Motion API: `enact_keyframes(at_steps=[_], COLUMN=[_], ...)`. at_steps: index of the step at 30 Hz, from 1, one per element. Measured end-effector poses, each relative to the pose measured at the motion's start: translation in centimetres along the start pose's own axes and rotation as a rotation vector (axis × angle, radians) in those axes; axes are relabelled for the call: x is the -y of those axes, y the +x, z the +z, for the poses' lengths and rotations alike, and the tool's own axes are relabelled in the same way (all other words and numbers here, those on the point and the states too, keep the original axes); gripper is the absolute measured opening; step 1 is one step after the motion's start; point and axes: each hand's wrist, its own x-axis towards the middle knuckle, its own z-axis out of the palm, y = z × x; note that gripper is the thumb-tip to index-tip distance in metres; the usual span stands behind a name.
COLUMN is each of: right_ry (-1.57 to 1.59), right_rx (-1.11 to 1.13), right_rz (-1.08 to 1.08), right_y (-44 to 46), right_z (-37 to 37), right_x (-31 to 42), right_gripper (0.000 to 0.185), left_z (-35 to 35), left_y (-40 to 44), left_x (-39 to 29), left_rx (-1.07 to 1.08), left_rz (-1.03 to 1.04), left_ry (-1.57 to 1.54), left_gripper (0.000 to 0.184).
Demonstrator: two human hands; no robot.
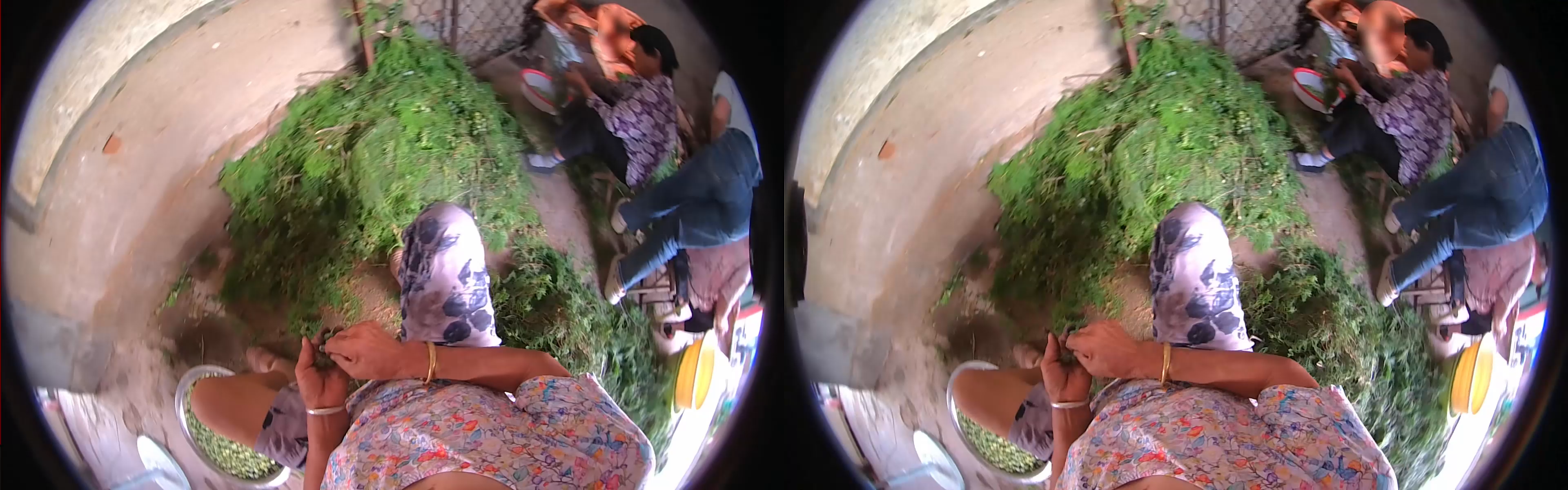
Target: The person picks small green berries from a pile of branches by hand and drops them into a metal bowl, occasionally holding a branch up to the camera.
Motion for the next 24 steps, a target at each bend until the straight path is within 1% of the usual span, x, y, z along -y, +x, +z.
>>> enact_keyframes(at_steps=[2, 3, 5, 6, 8, 9, 11, 12, 14, 15, 17, 18, 19, 21, 22, 23, 24], right_ry=[0.169, 0.162, 0.465, 0.461, 0.495, 0.496, 0.513, 0.535, 0.401, 0.411, 0.566, 0.551, 0.571, 0.600, 0.624, 0.599, 0.590], right_rx=[0.090, 0.079, 0.030, 0.024, 0.005, 0.008, -0.050, -0.029, -0.133, -0.119, -0.007, -0.022, 0.022, 0.053, 0.053, 0.015, 0.053], right_rz=[0.142, 0.154, 0.321, 0.327, 0.378, 0.380, 0.464, 0.458, 0.454, 0.454, 0.435, 0.442, 0.425, 0.392, 0.370, 0.378, 0.400], right_y=[0.3, 0.4, 0.7, 0.8, 1.0, 1.0, 0.7, 0.8, 1.0, 1.1, 1.2, 1.0, 0.9, 0.6, 0.5, 0.3, 0.1], right_z=[-0.5, -0.5, -0.5, -0.7, -1.1, -1.3, -1.5, -1.4, -2.1, -2.5, -3.5, -3.5, -3.3, -3.5, -3.5, -3.5, -3.3], right_x=[0.5, 0.5, 0.6, 0.6, 0.4, 0.2, 0.1, -0.1, -1.1, -1.2, -1.0, -0.8, -0.5, 0.0, 0.3, 0.2, 0.0], right_gripper=[0.010, 0.010, 0.012, 0.012, 0.014, 0.014, 0.013, 0.013, 0.012, 0.012, 0.013, 0.013, 0.013, 0.014, 0.014, 0.014, 0.015], left_z=[-0.8, -1.2, -1.0, -0.7, 1.1, 0.0, -2.8, -3.5, -2.6, -2.1, -1.0, -1.1, -0.9, 0.0, 0.3, -0.1, -0.6], left_y=[0.0, 0.0, 0.0, -0.2, -1.0, -0.6, -0.4, -0.9, -1.0, -1.2, -1.4, -1.1, -0.9, -0.9, -1.0, -0.8, -0.5], left_x=[-0.1, -0.2, -0.2, 0.0, 0.6, 0.4, -0.4, -0.5, -0.2, -0.3, -0.4, -0.3, 0.0, 0.8, 0.9, 1.0, 0.9], left_rx=[0.095, 0.098, -0.009, -0.009, -0.214, -0.217, 0.087, 0.068, 0.191, 0.179, 0.175, 0.178, 0.206, -0.029, -0.069, -0.040, 0.029], left_rz=[0.015, 0.000, -0.106, -0.114, 0.011, 0.011, -0.149, -0.126, -0.092, -0.082, -0.101, -0.114, -0.145, -0.038, -0.031, -0.059, -0.073], left_ry=[-0.078, -0.071, -0.054, -0.052, 0.058, 0.056, -0.017, -0.023, 0.041, 0.034, 0.147, 0.155, 0.161, 0.166, 0.183, 0.202, 0.220], left_gripper=[0.033, 0.033, 0.028, 0.028, 0.025, 0.025, 0.023, 0.023, 0.022, 0.022, 0.022, 0.023, 0.023, 0.025, 0.026, 0.026, 0.026])
